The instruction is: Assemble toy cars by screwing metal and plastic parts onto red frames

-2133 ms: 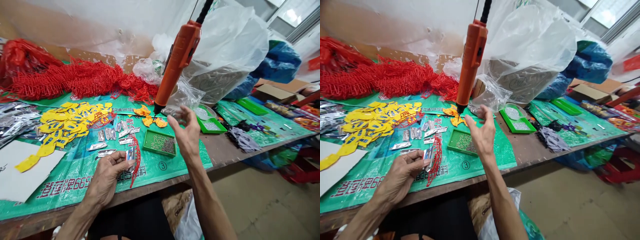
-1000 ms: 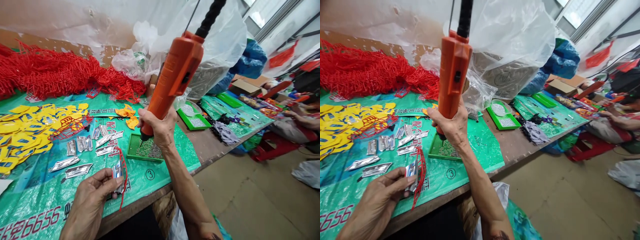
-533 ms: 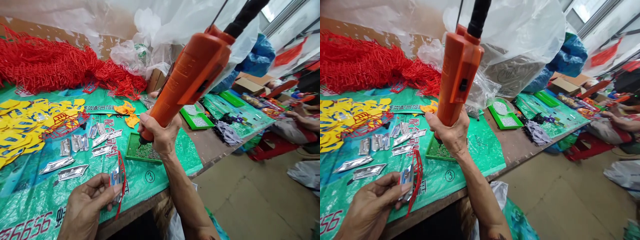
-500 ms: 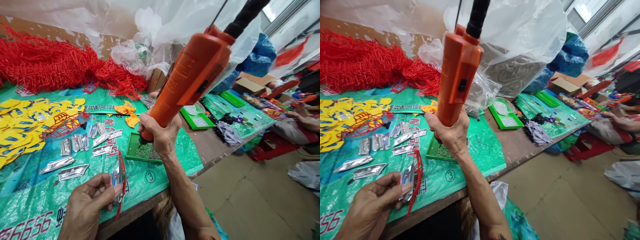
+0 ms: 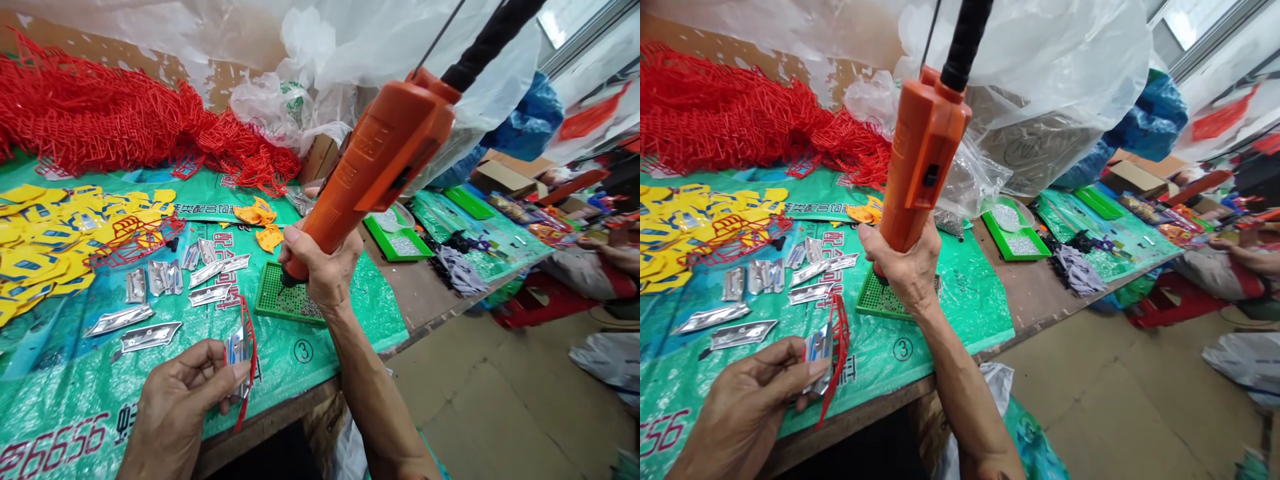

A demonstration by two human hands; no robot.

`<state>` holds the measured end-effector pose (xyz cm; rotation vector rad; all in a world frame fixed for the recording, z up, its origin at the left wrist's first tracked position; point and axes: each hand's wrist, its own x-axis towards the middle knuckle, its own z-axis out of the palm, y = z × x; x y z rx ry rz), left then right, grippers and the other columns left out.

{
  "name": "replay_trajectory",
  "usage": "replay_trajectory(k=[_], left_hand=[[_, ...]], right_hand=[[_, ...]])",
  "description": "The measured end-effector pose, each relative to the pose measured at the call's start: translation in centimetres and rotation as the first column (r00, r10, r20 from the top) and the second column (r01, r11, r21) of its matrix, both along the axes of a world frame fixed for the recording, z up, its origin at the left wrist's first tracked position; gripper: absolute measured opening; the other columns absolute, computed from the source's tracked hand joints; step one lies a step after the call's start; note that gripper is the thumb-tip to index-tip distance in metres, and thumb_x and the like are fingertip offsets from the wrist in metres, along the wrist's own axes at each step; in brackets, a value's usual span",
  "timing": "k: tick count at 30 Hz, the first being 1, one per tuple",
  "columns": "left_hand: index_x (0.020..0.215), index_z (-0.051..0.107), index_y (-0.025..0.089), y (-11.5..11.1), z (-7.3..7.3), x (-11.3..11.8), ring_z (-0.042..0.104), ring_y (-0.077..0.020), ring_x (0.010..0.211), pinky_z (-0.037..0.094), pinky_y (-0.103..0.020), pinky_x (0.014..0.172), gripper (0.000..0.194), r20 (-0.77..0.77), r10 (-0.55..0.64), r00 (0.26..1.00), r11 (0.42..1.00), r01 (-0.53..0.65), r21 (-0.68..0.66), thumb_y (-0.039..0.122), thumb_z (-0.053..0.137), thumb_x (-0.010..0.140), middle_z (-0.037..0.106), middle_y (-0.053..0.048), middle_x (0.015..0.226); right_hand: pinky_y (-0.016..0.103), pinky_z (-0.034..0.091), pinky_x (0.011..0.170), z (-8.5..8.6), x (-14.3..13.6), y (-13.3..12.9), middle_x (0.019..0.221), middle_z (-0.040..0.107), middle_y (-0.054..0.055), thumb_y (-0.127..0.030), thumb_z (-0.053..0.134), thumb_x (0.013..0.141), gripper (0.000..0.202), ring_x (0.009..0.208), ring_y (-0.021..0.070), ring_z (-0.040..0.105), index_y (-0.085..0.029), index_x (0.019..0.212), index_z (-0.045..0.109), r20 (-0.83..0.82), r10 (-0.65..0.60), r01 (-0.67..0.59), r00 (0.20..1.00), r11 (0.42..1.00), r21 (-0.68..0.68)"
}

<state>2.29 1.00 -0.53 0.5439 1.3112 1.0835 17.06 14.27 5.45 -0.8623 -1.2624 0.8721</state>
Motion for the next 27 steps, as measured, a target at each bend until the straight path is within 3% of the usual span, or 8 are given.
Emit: replay_trajectory(k=[8,16,21,27], left_hand=[[0.063,0.067,0.017,-0.07,0.08,0.03,0.050,-0.0102,0.050,0.041,-0.019,0.044,0.029,-0.001,0.015,1.000,1.000,-0.015,0.006,0.036,0.087,0.054,0.057,0.002,0.059],[0.061,0.065,0.017,0.13,0.52,0.24,0.050,-0.0100,0.049,0.040,-0.019,0.043,0.030,-0.011,0.034,0.999,0.999,-0.034,0.019,0.036,0.086,0.054,0.055,0.003,0.056],[0.063,0.065,0.017,0.15,0.67,0.24,0.051,-0.0105,0.049,0.040,-0.019,0.044,0.029,0.004,0.033,0.999,0.999,-0.033,0.022,0.034,0.086,0.055,0.058,0.002,0.057],[0.064,0.066,0.016,0.13,0.66,0.35,0.050,-0.0103,0.050,0.040,-0.020,0.045,0.029,0.000,0.015,1.000,0.999,-0.015,0.039,0.035,0.086,0.056,0.058,0.003,0.056]], right_hand=[[0.028,0.048,0.045,-0.29,0.19,-0.03,0.061,0.059,-0.005,-0.039,0.077,0.067,0.035,0.046,0.0113,0.057,-0.021,0.083,0.052,0.098,-0.069,0.063,0.993,0.996,0.063],[0.028,0.044,0.044,-0.43,-0.21,0.30,0.063,0.057,-0.005,-0.038,0.076,0.064,0.039,0.045,0.0105,0.052,-0.022,0.091,0.053,0.087,-0.079,0.075,0.993,0.996,0.051],[0.029,0.045,0.051,-0.43,0.01,0.56,0.067,0.056,-0.004,-0.036,0.077,0.063,0.037,0.054,0.0111,0.050,-0.024,0.087,0.052,0.109,-0.081,0.074,0.991,0.995,0.067],[0.028,0.044,0.049,-0.41,-0.06,0.52,0.063,0.054,-0.005,-0.038,0.075,0.064,0.034,0.051,0.0108,0.049,-0.023,0.081,0.050,0.099,-0.093,0.087,0.991,0.994,0.065]])
